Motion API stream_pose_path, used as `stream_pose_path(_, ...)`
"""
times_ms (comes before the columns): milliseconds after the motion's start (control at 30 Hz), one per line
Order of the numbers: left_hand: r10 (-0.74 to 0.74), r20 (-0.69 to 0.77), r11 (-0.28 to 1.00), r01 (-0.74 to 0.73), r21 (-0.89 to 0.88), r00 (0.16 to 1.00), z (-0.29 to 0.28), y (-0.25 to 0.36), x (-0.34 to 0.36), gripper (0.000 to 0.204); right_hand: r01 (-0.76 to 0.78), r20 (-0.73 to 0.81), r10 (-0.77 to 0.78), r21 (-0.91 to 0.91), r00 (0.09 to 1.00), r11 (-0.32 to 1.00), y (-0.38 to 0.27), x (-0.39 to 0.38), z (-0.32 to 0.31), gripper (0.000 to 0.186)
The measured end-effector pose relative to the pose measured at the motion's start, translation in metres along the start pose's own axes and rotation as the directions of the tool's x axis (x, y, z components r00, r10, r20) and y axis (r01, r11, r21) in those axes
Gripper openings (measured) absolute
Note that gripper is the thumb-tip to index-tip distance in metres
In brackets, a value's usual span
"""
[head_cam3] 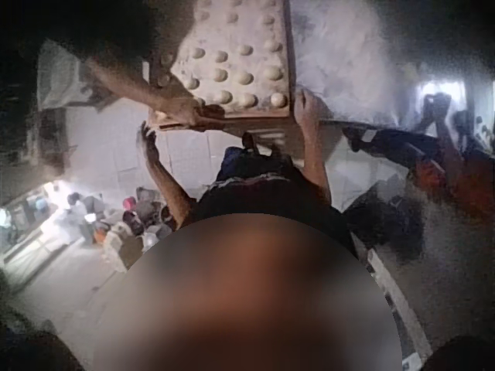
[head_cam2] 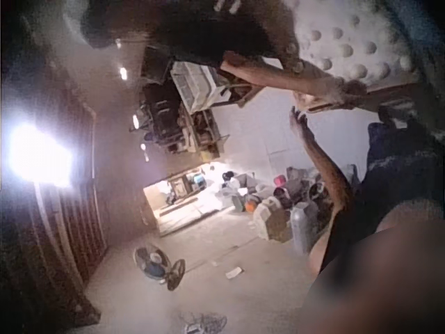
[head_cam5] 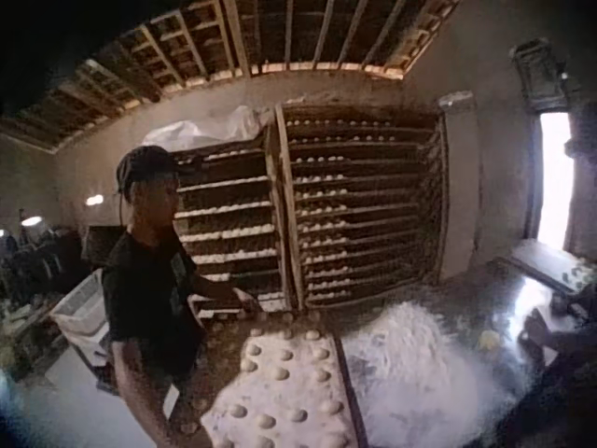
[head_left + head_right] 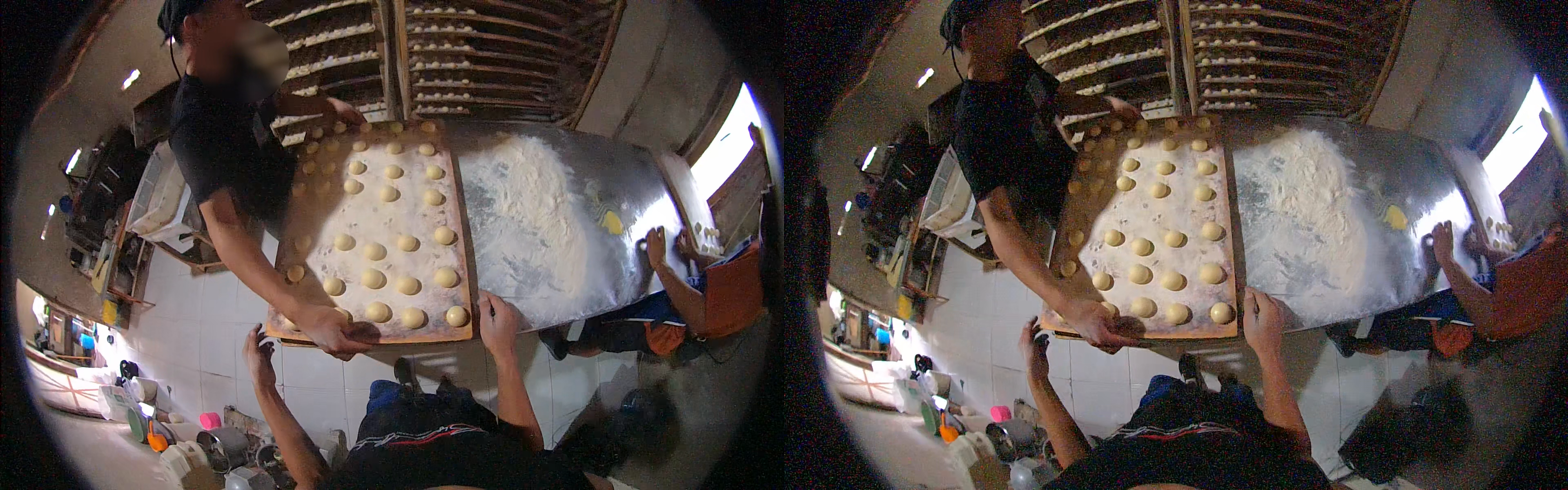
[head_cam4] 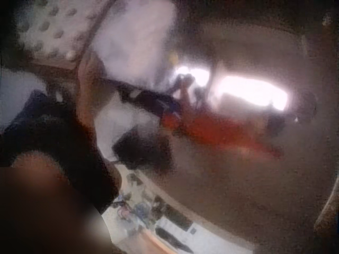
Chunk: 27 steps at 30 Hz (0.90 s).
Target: The person shapes small dough balls into rings by hand and places them on a wooden board. Another person works alongside, also shaping dough. The camera wearer briefly moves a wooden rack and returns to shaping dough.
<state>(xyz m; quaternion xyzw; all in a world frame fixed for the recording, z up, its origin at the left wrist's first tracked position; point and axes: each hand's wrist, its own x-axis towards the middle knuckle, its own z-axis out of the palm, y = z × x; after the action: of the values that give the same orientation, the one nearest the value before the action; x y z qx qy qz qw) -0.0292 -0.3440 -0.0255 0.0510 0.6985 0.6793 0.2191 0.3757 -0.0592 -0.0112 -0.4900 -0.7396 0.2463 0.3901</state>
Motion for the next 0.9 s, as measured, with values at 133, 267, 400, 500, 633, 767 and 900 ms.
stream_pose_path(133,-0.025,0.111,0.97,-0.003,0.245,0.994,0.025,0.024,0.026,0.044,-0.149,0.078,0.148,0.005,0.986,0.989,-0.008,0.005,0.016,0.026)
stream_pose_path(267,0.045,0.155,0.913,-0.103,0.395,0.987,0.053,0.034,0.045,0.039,-0.218,0.064,0.218,-0.009,0.974,0.976,-0.007,0.011,0.029,0.025)
stream_pose_path(400,0.088,0.22,0.894,-0.175,0.413,0.971,0.065,0.039,0.046,0.035,-0.203,0.022,0.203,-0.03,0.979,0.979,-0.007,0.016,0.032,0.025)
stream_pose_path(500,0.029,0.173,0.881,-0.107,0.461,0.984,0.067,0.038,0.042,0.033,-0.261,-0.014,0.262,0.035,0.965,0.965,-0.011,0.017,0.027,0.025)
stream_pose_path(633,0.093,0.167,0.891,-0.157,0.427,0.982,0.066,0.028,0.043,0.033,-0.195,0.042,0.206,-0.186,0.978,0.963,-0.013,0.015,0.027,0.022)
stream_pose_path(767,0.211,0.182,0.817,-0.276,0.506,0.96,0.062,0.02,0.049,0.033,-0.246,0.079,0.251,-0.071,0.965,0.967,0.001,0.014,0.031,0.023)
stream_pose_path(900,0.042,0.251,0.943,-0.122,0.311,0.967,0.052,0.025,0.049,0.033,-0.215,0.065,0.218,-0.045,0.974,0.976,0.026,0.015,0.018,0.023)
